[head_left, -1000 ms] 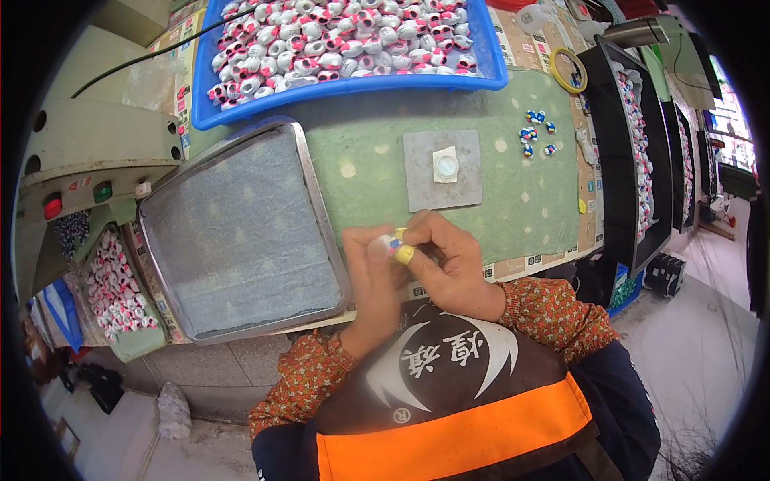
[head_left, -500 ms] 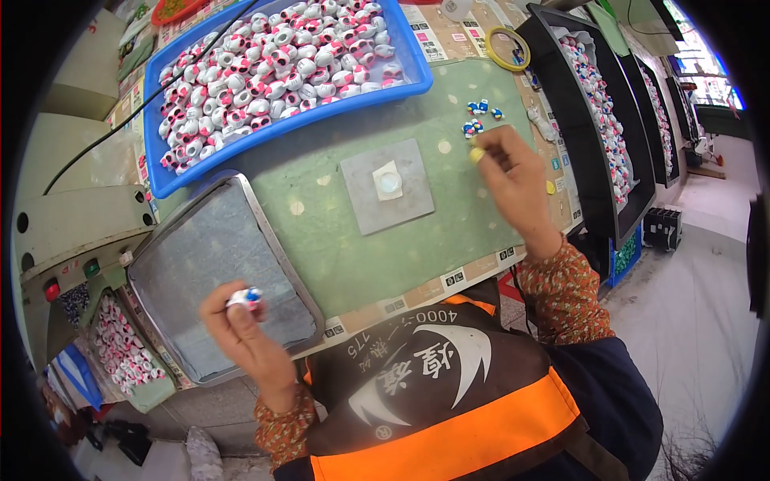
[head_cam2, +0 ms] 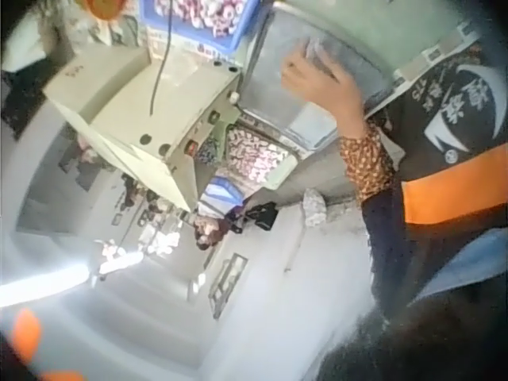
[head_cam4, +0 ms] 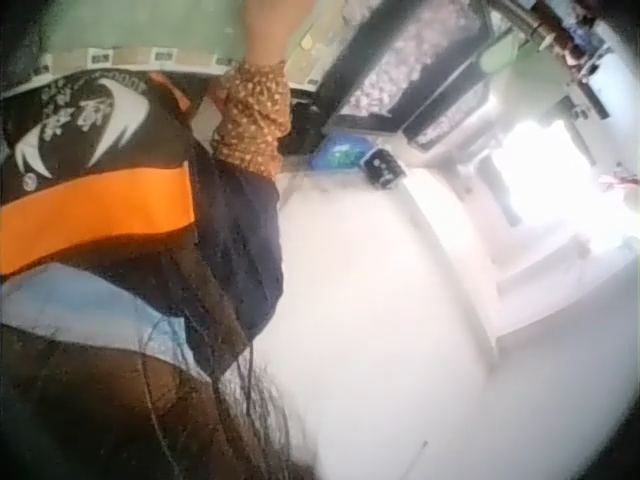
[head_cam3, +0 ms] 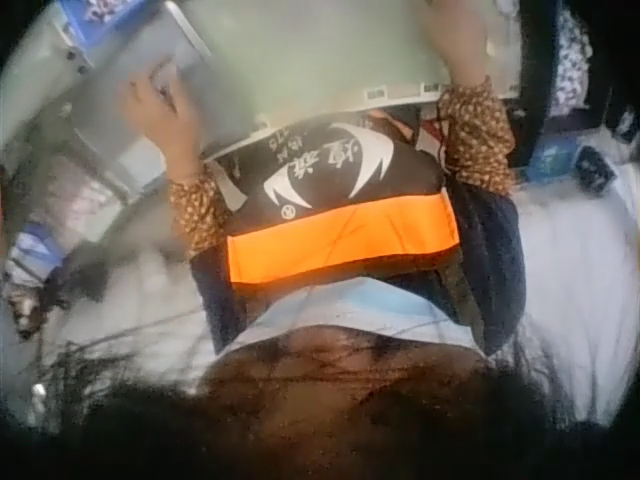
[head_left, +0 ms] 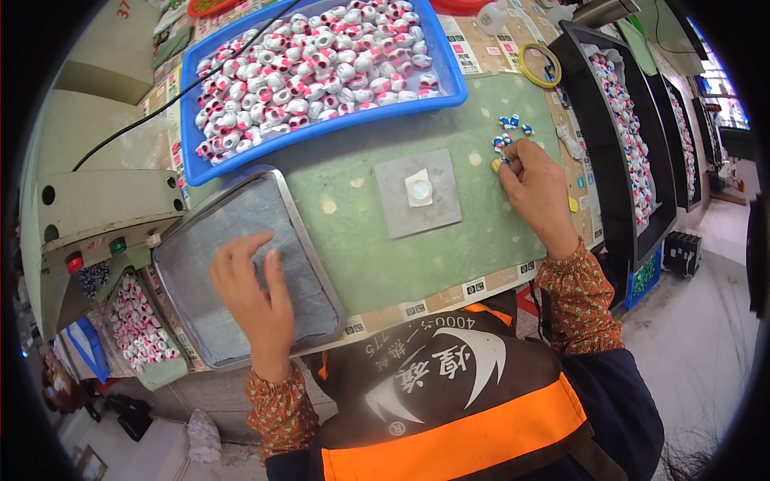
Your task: The person assembles small figurines by dipping components into adhesive, attaching the pieces together by hand, and placing the assembled figurines onto a tray.
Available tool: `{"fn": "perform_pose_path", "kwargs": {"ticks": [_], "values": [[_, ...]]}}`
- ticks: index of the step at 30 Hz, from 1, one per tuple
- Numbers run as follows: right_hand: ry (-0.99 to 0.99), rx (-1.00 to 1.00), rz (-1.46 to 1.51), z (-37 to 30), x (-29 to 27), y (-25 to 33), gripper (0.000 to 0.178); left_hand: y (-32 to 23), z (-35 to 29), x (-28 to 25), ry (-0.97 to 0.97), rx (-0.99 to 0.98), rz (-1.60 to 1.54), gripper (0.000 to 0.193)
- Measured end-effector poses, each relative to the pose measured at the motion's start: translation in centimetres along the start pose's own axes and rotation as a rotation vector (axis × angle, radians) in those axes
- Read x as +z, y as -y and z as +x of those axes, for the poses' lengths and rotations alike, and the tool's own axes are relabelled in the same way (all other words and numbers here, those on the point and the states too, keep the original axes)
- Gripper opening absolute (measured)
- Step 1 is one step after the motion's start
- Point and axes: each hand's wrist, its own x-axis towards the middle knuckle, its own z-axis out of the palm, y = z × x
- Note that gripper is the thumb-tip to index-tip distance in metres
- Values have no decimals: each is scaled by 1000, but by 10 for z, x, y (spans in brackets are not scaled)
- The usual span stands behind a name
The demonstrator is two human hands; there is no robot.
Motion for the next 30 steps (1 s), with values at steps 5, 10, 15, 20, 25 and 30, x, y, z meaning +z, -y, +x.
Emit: {"fn": "perform_pose_path", "kwargs": {"ticks": [5,10,15,20,25,30], "values": [[-11,-240,-280,-6,3,-1,23,-34,80,12,72,240,-79,24],[13,-253,-222,-13,-2,-1,24,-30,160,63,-5,256,125,49],[19,-260,-206,-20,-7,0,25,-39,194,93,140,161,265,73],[33,-271,-165,-16,-6,-2,25,-27,197,101,158,194,130,63],[30,-291,-154,-16,-4,-4,26,-32,193,89,149,262,134,33],[11,-316,-125,-20,-5,-8,28,-19,199,90,151,315,-3,32]]}}
